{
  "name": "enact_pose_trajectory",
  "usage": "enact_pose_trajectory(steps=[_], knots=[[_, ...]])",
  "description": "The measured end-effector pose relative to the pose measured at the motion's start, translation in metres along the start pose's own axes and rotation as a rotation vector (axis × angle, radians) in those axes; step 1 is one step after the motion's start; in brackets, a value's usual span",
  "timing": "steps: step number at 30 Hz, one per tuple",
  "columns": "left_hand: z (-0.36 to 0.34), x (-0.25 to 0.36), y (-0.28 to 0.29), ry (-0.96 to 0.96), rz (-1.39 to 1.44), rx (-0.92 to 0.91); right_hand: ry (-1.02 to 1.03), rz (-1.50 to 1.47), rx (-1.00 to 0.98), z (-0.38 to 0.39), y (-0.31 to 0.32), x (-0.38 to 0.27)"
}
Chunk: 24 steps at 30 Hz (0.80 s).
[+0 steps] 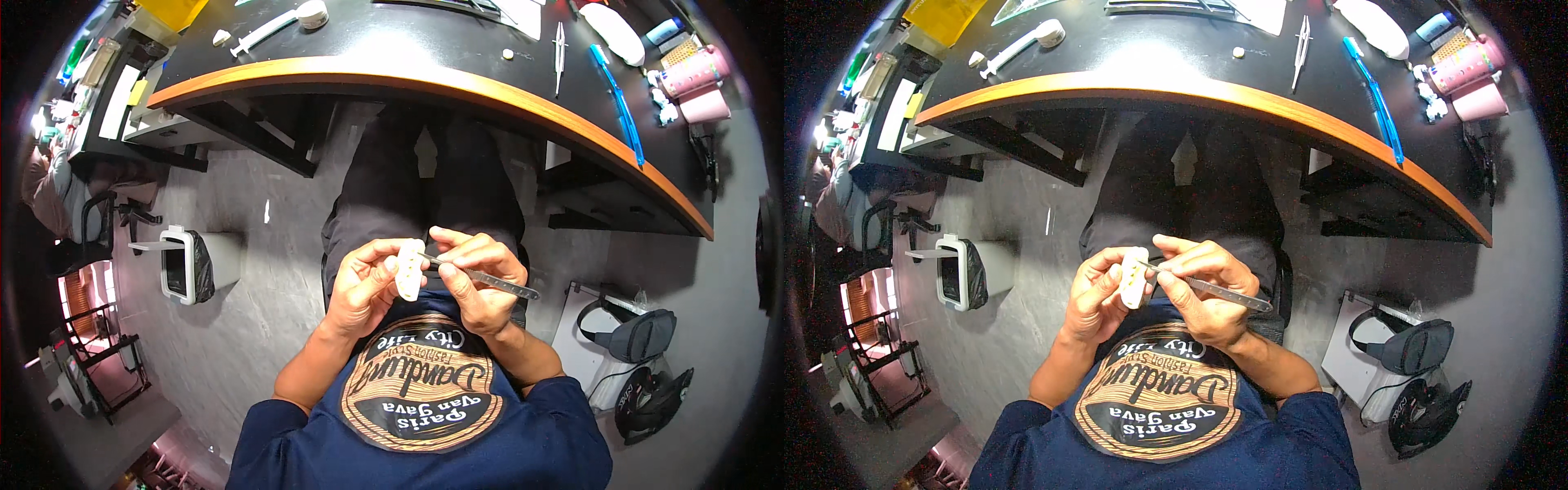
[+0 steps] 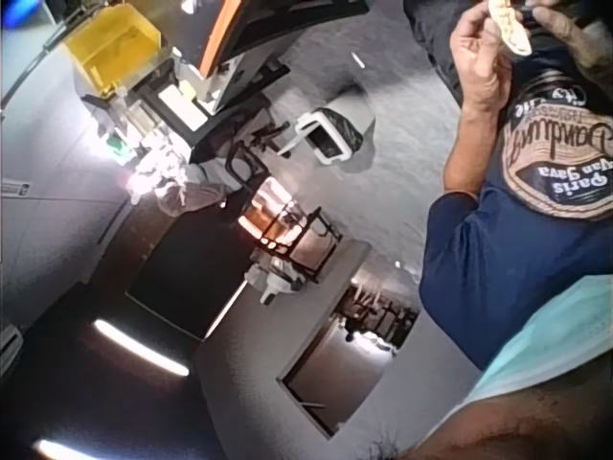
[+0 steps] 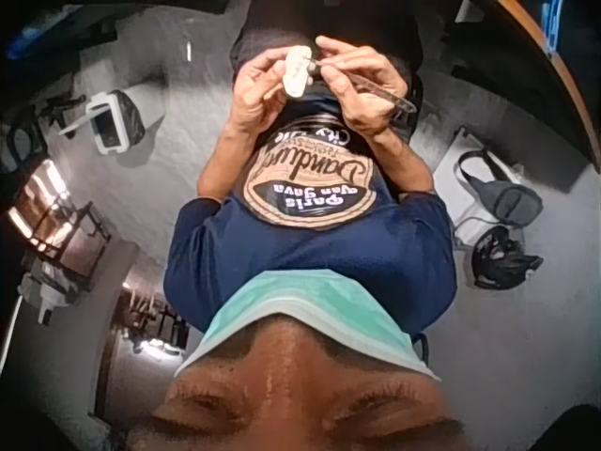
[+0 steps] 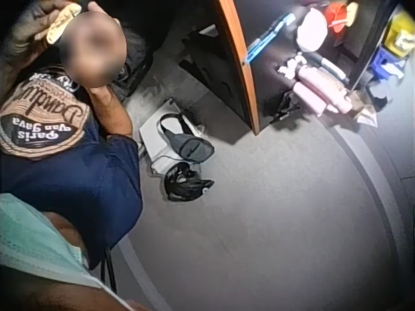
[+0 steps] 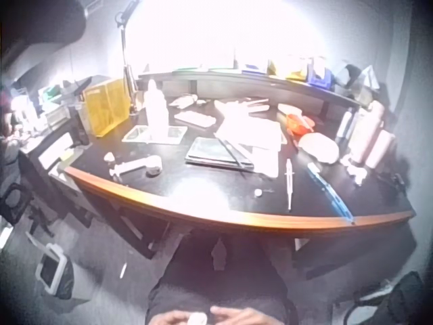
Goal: Applying and shaping ceramic material on a dental model to fabricate a prosthetic.
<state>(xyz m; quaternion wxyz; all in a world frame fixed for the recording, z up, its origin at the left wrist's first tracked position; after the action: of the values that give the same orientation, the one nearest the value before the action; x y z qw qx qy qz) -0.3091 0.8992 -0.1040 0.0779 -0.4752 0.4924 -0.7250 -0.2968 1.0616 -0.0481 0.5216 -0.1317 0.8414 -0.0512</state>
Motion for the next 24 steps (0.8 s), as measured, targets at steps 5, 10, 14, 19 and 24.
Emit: enact_pose_trajectory(steps=[5, 10, 14, 19, 24], knots=[[-0.0009, -0.001, -0.0033, 0.009, 0.029, -0.031, 0.027, -0.105, 0.035, -0.0001, -0.0048, 0.0027], [-0.003, -0.0019, -0.0045, 0.019, 0.045, -0.038, 0.031, -0.089, 0.056, 0.0012, -0.0046, 0.0028], [-0.0036, -0.0029, -0.0049, 0.023, 0.061, -0.053, 0.037, -0.099, 0.063, 0.0027, -0.0036, 0.0037], [-0.003, -0.0029, -0.0051, 0.007, 0.067, -0.067, 0.026, -0.108, 0.057, 0.0035, -0.0037, 0.0041], [-0.0011, -0.0043, -0.0033, 0.005, 0.074, -0.056, 0.035, -0.074, 0.033, 0.0028, -0.0056, 0.0022]])
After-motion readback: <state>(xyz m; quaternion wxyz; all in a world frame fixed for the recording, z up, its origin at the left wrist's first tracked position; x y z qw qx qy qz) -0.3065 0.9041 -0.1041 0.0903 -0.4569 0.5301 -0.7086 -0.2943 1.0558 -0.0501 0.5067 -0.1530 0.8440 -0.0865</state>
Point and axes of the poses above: each hand's wrist, its own z-axis away from the middle knuckle, its own y-axis out of the back of the hand, x = y × z, the point moved 9 cm from there along -z, towards the middle knuckle, and after that the axes turned 14 degrees about -x, right-handed, at the moved point
